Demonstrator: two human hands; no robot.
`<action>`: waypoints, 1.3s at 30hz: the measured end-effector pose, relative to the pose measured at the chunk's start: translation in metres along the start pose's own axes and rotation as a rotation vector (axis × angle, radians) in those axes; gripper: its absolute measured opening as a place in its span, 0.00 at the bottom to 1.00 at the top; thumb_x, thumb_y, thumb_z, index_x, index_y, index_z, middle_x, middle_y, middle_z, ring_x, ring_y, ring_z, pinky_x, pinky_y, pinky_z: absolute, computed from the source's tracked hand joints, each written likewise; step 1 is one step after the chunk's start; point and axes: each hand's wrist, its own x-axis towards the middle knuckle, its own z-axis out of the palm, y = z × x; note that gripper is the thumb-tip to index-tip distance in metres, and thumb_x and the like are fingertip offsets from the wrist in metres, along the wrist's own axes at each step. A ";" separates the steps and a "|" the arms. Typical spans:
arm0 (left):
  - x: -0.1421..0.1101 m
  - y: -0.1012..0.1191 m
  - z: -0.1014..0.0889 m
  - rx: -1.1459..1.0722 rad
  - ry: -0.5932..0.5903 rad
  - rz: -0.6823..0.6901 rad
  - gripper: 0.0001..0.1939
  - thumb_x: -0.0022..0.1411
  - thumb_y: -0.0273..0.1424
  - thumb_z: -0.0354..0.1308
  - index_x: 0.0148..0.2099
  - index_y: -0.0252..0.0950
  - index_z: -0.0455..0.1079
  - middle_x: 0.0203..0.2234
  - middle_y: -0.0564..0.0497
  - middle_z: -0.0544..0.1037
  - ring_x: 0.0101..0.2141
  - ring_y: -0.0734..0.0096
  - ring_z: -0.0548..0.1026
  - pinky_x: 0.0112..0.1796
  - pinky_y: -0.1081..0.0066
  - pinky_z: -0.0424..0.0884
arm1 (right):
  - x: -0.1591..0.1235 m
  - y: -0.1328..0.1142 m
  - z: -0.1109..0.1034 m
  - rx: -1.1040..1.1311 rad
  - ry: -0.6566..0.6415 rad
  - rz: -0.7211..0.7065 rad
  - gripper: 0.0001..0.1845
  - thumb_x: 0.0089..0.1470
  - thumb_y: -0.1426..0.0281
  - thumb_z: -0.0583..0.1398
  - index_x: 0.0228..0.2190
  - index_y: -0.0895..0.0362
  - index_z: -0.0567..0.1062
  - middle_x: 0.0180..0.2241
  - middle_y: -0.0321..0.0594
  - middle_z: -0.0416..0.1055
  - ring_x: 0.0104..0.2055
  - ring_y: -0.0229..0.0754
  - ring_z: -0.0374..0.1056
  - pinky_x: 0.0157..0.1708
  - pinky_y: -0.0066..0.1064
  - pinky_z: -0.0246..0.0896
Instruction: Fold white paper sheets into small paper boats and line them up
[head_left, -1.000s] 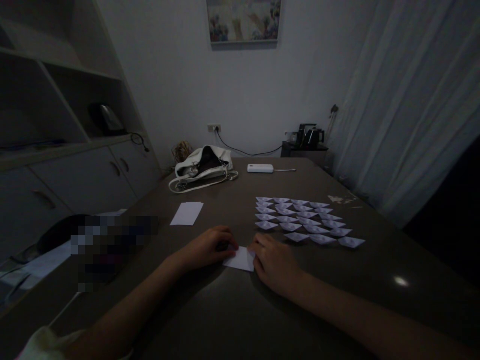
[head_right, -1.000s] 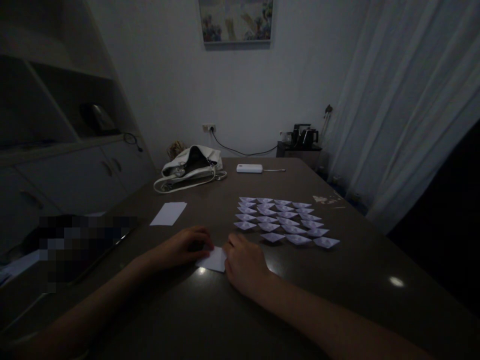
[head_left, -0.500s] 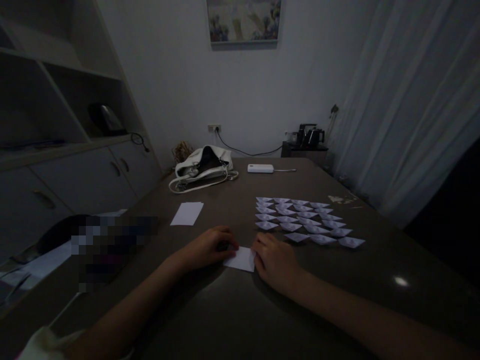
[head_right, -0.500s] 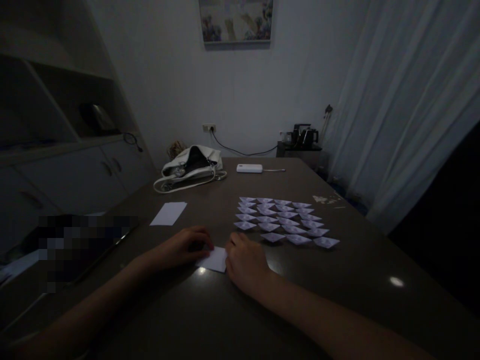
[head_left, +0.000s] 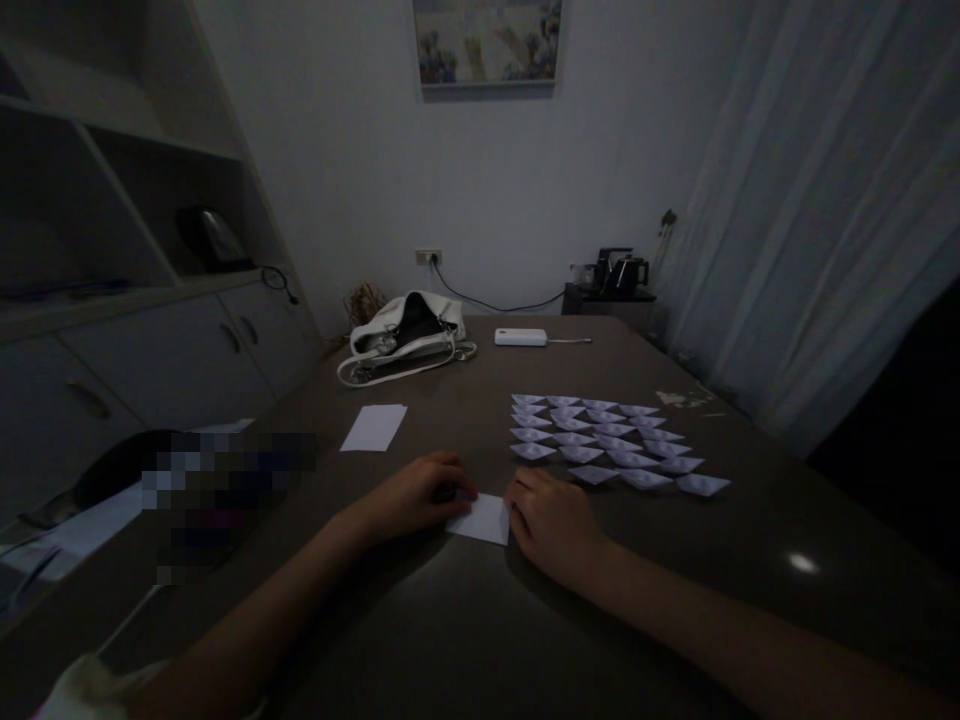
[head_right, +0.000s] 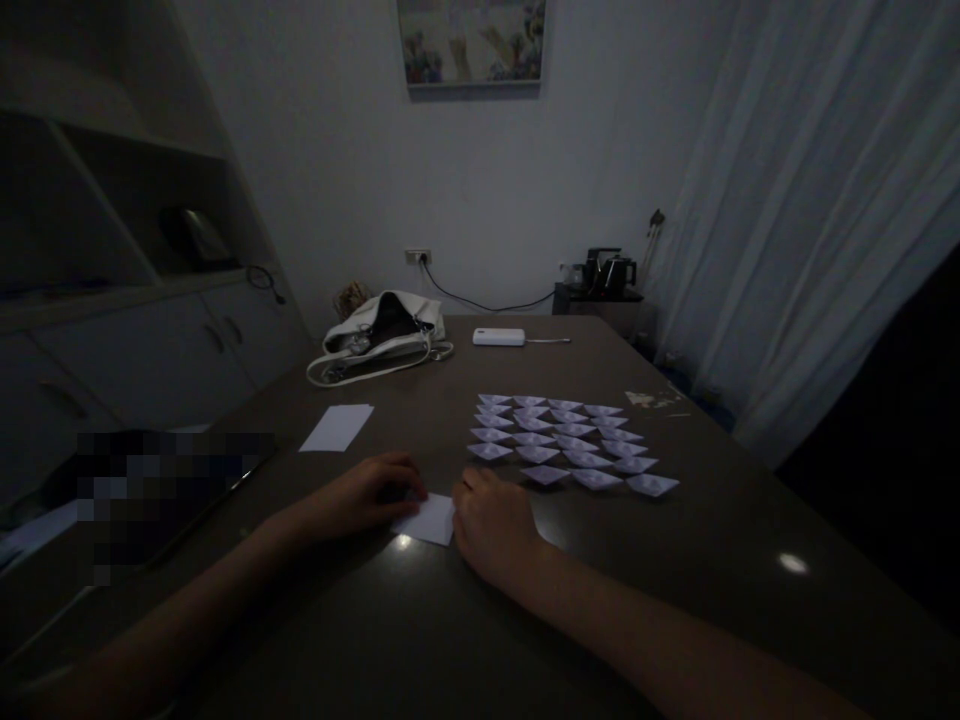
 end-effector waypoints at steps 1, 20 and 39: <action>0.000 0.000 0.000 -0.003 0.002 0.001 0.11 0.62 0.36 0.56 0.42 0.36 0.74 0.38 0.48 0.71 0.37 0.65 0.71 0.37 0.69 0.67 | 0.000 -0.001 -0.001 -0.013 -0.016 0.009 0.09 0.53 0.77 0.54 0.31 0.61 0.75 0.36 0.44 0.72 0.38 0.44 0.68 0.31 0.30 0.59; -0.001 0.002 -0.001 0.010 -0.003 0.009 0.11 0.62 0.35 0.55 0.43 0.36 0.73 0.39 0.47 0.70 0.38 0.64 0.71 0.38 0.68 0.67 | 0.000 0.001 -0.003 -0.025 -0.010 0.034 0.09 0.53 0.76 0.54 0.31 0.60 0.75 0.35 0.44 0.72 0.37 0.44 0.69 0.29 0.30 0.58; 0.002 0.027 0.019 0.342 0.032 0.211 0.17 0.62 0.24 0.50 0.53 0.39 0.66 0.44 0.47 0.71 0.45 0.60 0.67 0.44 0.62 0.60 | -0.001 0.002 -0.003 -0.019 -0.016 0.024 0.09 0.54 0.76 0.54 0.32 0.60 0.74 0.36 0.45 0.72 0.38 0.43 0.69 0.31 0.28 0.58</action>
